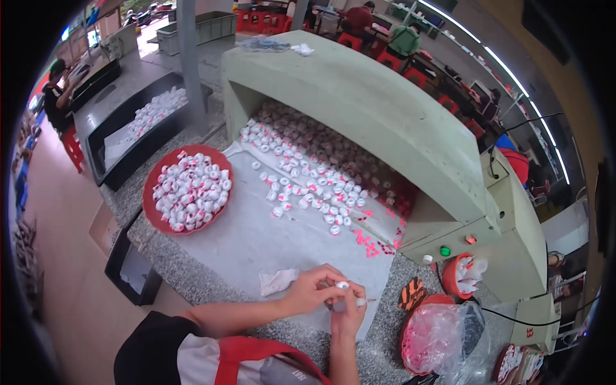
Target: Applying adhesive or paint to small toy components at a factory workstation.
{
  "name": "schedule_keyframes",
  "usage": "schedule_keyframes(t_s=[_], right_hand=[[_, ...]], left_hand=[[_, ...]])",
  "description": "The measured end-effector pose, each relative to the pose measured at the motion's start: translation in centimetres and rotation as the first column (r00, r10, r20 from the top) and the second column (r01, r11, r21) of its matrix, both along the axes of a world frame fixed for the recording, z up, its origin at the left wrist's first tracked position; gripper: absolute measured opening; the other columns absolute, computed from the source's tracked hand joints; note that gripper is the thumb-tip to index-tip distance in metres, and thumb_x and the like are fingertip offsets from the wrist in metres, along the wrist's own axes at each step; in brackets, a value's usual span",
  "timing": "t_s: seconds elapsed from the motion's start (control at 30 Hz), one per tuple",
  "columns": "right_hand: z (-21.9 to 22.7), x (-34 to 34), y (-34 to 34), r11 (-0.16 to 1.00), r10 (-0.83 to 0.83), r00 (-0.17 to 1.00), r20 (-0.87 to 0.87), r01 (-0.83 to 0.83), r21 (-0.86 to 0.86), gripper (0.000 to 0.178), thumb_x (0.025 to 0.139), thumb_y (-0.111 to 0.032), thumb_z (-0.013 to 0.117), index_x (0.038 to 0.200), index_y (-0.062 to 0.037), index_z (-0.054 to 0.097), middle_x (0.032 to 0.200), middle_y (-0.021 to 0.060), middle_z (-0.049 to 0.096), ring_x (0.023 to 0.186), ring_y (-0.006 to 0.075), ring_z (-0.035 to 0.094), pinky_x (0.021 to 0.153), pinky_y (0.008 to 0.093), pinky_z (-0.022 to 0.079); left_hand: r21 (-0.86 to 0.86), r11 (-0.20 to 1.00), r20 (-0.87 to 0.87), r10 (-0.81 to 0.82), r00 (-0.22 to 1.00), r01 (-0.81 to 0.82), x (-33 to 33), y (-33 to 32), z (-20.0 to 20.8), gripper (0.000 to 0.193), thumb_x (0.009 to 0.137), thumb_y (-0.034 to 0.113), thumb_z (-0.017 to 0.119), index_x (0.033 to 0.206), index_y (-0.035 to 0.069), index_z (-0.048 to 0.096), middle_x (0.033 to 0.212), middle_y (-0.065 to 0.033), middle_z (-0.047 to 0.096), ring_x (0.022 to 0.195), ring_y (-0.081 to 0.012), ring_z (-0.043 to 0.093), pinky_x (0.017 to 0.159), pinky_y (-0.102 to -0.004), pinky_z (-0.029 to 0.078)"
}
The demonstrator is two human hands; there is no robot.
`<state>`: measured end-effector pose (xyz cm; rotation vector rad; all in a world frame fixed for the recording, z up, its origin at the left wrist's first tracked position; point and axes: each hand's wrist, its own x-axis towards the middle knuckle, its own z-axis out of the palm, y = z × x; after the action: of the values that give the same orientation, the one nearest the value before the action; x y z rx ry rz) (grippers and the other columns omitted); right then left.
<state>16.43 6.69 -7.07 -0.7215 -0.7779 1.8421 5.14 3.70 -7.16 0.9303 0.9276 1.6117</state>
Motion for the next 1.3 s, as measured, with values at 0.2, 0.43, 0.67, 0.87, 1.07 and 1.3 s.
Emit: schedule_keyframes(t_s=[0.2,0.43,0.67,0.87,1.07,1.3], right_hand=[[-0.6,-0.2,0.7,1.000,-0.003,0.991,0.136,0.001,0.021,0.016,0.082,-0.010,0.055,0.096,-0.0007,0.053,0.077,0.0071,0.057,0.061,0.0104,0.052,0.055,0.0239,0.044],[0.6,0.8,1.2,0.995,0.057,0.996,0.070,-0.063,0.075,0.018,0.082,-0.015,0.056,0.094,-0.0020,0.055,0.069,0.0016,0.052,0.057,0.0068,0.047,0.051,0.0193,0.038],[0.0,0.8,0.9,0.997,0.068,0.996,-0.050,-0.066,0.050,0.017,0.082,-0.015,0.057,0.092,-0.0021,0.055,0.067,0.0012,0.051,0.056,0.0066,0.046,0.050,0.0193,0.038],[2.1,-0.6,-0.2,0.988,0.093,0.973,0.212,-0.117,0.104,0.010,0.081,-0.010,0.057,0.088,-0.0015,0.058,0.080,0.0046,0.057,0.062,0.0070,0.050,0.055,0.0191,0.041],[1.6,0.2,-0.4,0.975,-0.103,0.950,0.294,0.039,0.217,0.005,0.077,-0.005,0.054,0.076,-0.0013,0.051,0.092,0.0132,0.051,0.062,0.0135,0.052,0.058,0.0253,0.044],[1.2,-1.0,-1.7,0.965,0.099,0.956,0.277,-0.160,0.207,0.032,0.066,0.010,0.047,0.094,-0.0046,0.040,0.085,0.0044,0.038,0.065,0.0149,0.051,0.060,0.0300,0.046]], left_hand=[[-0.046,0.988,-0.070,0.141,0.987,-0.145,0.5,0.1,0.3,0.020,0.076,-0.008,0.056,0.094,-0.001,0.051,0.097,-0.0126,0.051,0.072,-0.0165,0.057,0.057,-0.0274,0.051],[0.129,0.975,-0.277,0.211,0.937,-0.182,1.3,0.9,-0.8,0.016,0.080,-0.003,0.052,0.096,-0.003,0.049,0.093,-0.0121,0.054,0.071,-0.0134,0.055,0.055,-0.0229,0.046],[0.027,0.992,-0.180,0.123,0.976,-0.120,1.1,0.5,-0.1,0.018,0.078,-0.003,0.053,0.095,-0.002,0.050,0.093,-0.0124,0.054,0.072,-0.0152,0.054,0.062,-0.0241,0.045],[0.122,0.985,-0.337,0.160,0.928,-0.125,-2.1,-1.2,0.5,0.021,0.077,-0.006,0.053,0.097,-0.001,0.050,0.096,-0.0139,0.054,0.084,-0.0187,0.055,0.069,-0.0281,0.048],[0.309,0.654,-0.591,0.701,0.399,-0.691,-13.2,-3.5,3.7,0.019,0.076,-0.003,0.055,0.095,-0.001,0.054,0.095,-0.0086,0.055,0.088,-0.0165,0.054,0.079,-0.0266,0.041],[0.624,0.363,-0.776,0.392,-0.494,-0.692,-23.5,-3.8,3.6,0.018,0.068,0.005,0.063,0.086,0.004,0.060,0.097,-0.0134,0.054,0.093,-0.0307,0.051,0.080,-0.0393,0.041]])
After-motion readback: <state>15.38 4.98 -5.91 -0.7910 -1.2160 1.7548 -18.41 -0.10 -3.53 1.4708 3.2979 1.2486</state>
